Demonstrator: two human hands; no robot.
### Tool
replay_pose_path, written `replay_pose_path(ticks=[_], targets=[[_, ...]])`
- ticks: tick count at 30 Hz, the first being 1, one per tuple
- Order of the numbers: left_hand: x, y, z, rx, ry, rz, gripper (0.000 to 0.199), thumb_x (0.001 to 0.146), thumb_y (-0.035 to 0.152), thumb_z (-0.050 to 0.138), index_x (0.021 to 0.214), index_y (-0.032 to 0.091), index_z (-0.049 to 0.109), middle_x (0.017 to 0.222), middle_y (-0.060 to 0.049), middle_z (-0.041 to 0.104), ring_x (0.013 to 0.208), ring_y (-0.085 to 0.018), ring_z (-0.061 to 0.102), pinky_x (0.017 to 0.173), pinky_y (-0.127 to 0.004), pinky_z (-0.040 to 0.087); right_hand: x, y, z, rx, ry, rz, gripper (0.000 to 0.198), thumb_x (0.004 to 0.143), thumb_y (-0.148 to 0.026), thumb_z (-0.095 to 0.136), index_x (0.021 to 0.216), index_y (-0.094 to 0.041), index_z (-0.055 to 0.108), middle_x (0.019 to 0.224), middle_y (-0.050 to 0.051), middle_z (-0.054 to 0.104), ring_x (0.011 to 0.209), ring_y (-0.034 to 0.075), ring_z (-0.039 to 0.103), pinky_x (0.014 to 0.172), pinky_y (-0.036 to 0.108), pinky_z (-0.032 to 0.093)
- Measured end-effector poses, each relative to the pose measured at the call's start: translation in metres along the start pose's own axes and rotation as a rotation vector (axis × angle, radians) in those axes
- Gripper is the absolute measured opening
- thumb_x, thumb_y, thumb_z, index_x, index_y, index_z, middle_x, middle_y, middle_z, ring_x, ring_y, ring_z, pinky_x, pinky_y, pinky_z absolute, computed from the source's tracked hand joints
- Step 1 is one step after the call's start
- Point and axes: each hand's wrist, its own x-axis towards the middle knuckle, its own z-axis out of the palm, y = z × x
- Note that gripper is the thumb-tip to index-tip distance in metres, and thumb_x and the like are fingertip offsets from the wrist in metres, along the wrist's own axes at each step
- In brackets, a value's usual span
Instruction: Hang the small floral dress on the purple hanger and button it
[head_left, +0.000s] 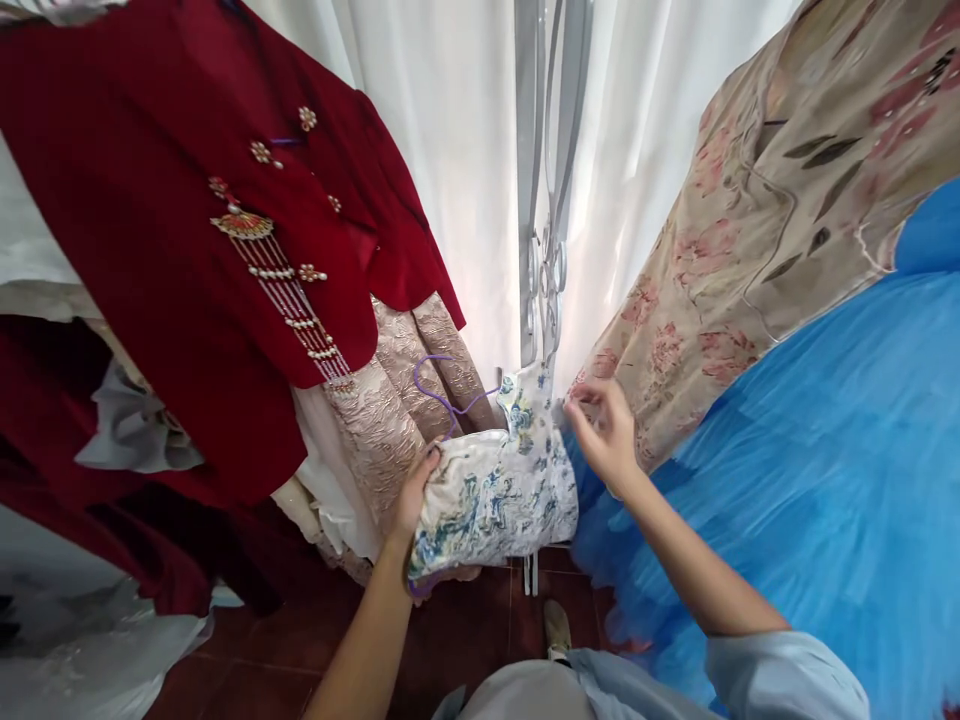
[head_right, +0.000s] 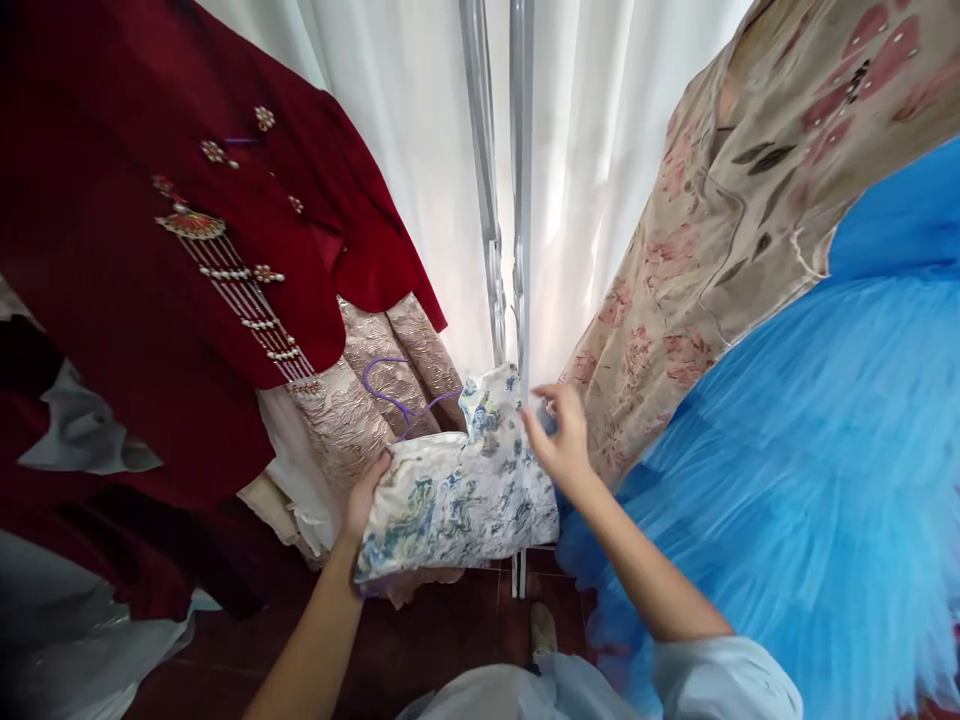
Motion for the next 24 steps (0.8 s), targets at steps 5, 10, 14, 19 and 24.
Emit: replay_pose_path(ticks=[5,10,14,19,24], targets=[[-0.073,0.007,0.021,0.121,-0.41,0.221,0.06,0.077,0.069,0.069,0.116,0.023,0.064,0.095,-0.007,0.069,0.087,-0.024,0.066,0.077,-0.033,0.056,-0.058,-0.068,0.002,0.442,-0.95,0.087,0.064,0.089,-0.051,0.067,0.144,-0.022,0.048,0.125,0.01,0.063,0.11,0.026,0.06,0.099,0.037,0.047],[-0.096,0.024,0.046,0.479,-0.541,0.645,0.032,0.096,0.05,0.056,0.113,0.023,0.061,0.099,-0.007,0.061,0.094,-0.022,0.061,0.087,-0.033,0.051,-0.072,-0.086,-0.018,0.796,-1.064,0.268,0.084,0.084,-0.056,0.071,0.153,-0.021,0.039,0.145,0.01,0.052,0.134,0.029,0.048,0.113,0.039,0.038],[-0.092,0.021,0.06,0.631,-0.502,0.737,0.029,0.096,0.034,0.06,0.121,0.019,0.06,0.109,-0.01,0.059,0.109,-0.024,0.06,0.097,-0.034,0.049,-0.077,-0.078,-0.033,0.693,-0.852,0.432,0.067,0.074,-0.02,0.073,0.139,-0.021,0.057,0.129,0.007,0.066,0.121,0.027,0.06,0.106,0.039,0.045],[-0.075,0.029,0.037,0.631,-0.318,0.98,0.031,0.096,0.024,0.058,0.127,0.023,0.062,0.112,-0.008,0.063,0.108,-0.022,0.062,0.098,-0.035,0.05,-0.059,-0.046,-0.06,0.762,-0.494,0.716,0.057,0.056,-0.009,0.062,0.111,-0.02,0.073,0.085,0.002,0.077,0.071,0.022,0.072,0.066,0.031,0.058],[-0.022,0.038,0.009,0.41,0.203,0.92,0.062,0.084,0.032,0.074,0.14,0.022,0.049,0.151,-0.013,0.042,0.146,-0.03,0.035,0.121,-0.046,0.03,-0.002,-0.004,-0.089,0.739,-0.196,0.704,0.046,0.044,-0.013,0.056,0.087,-0.02,0.074,0.075,0.004,0.077,0.063,0.026,0.072,0.053,0.032,0.057]])
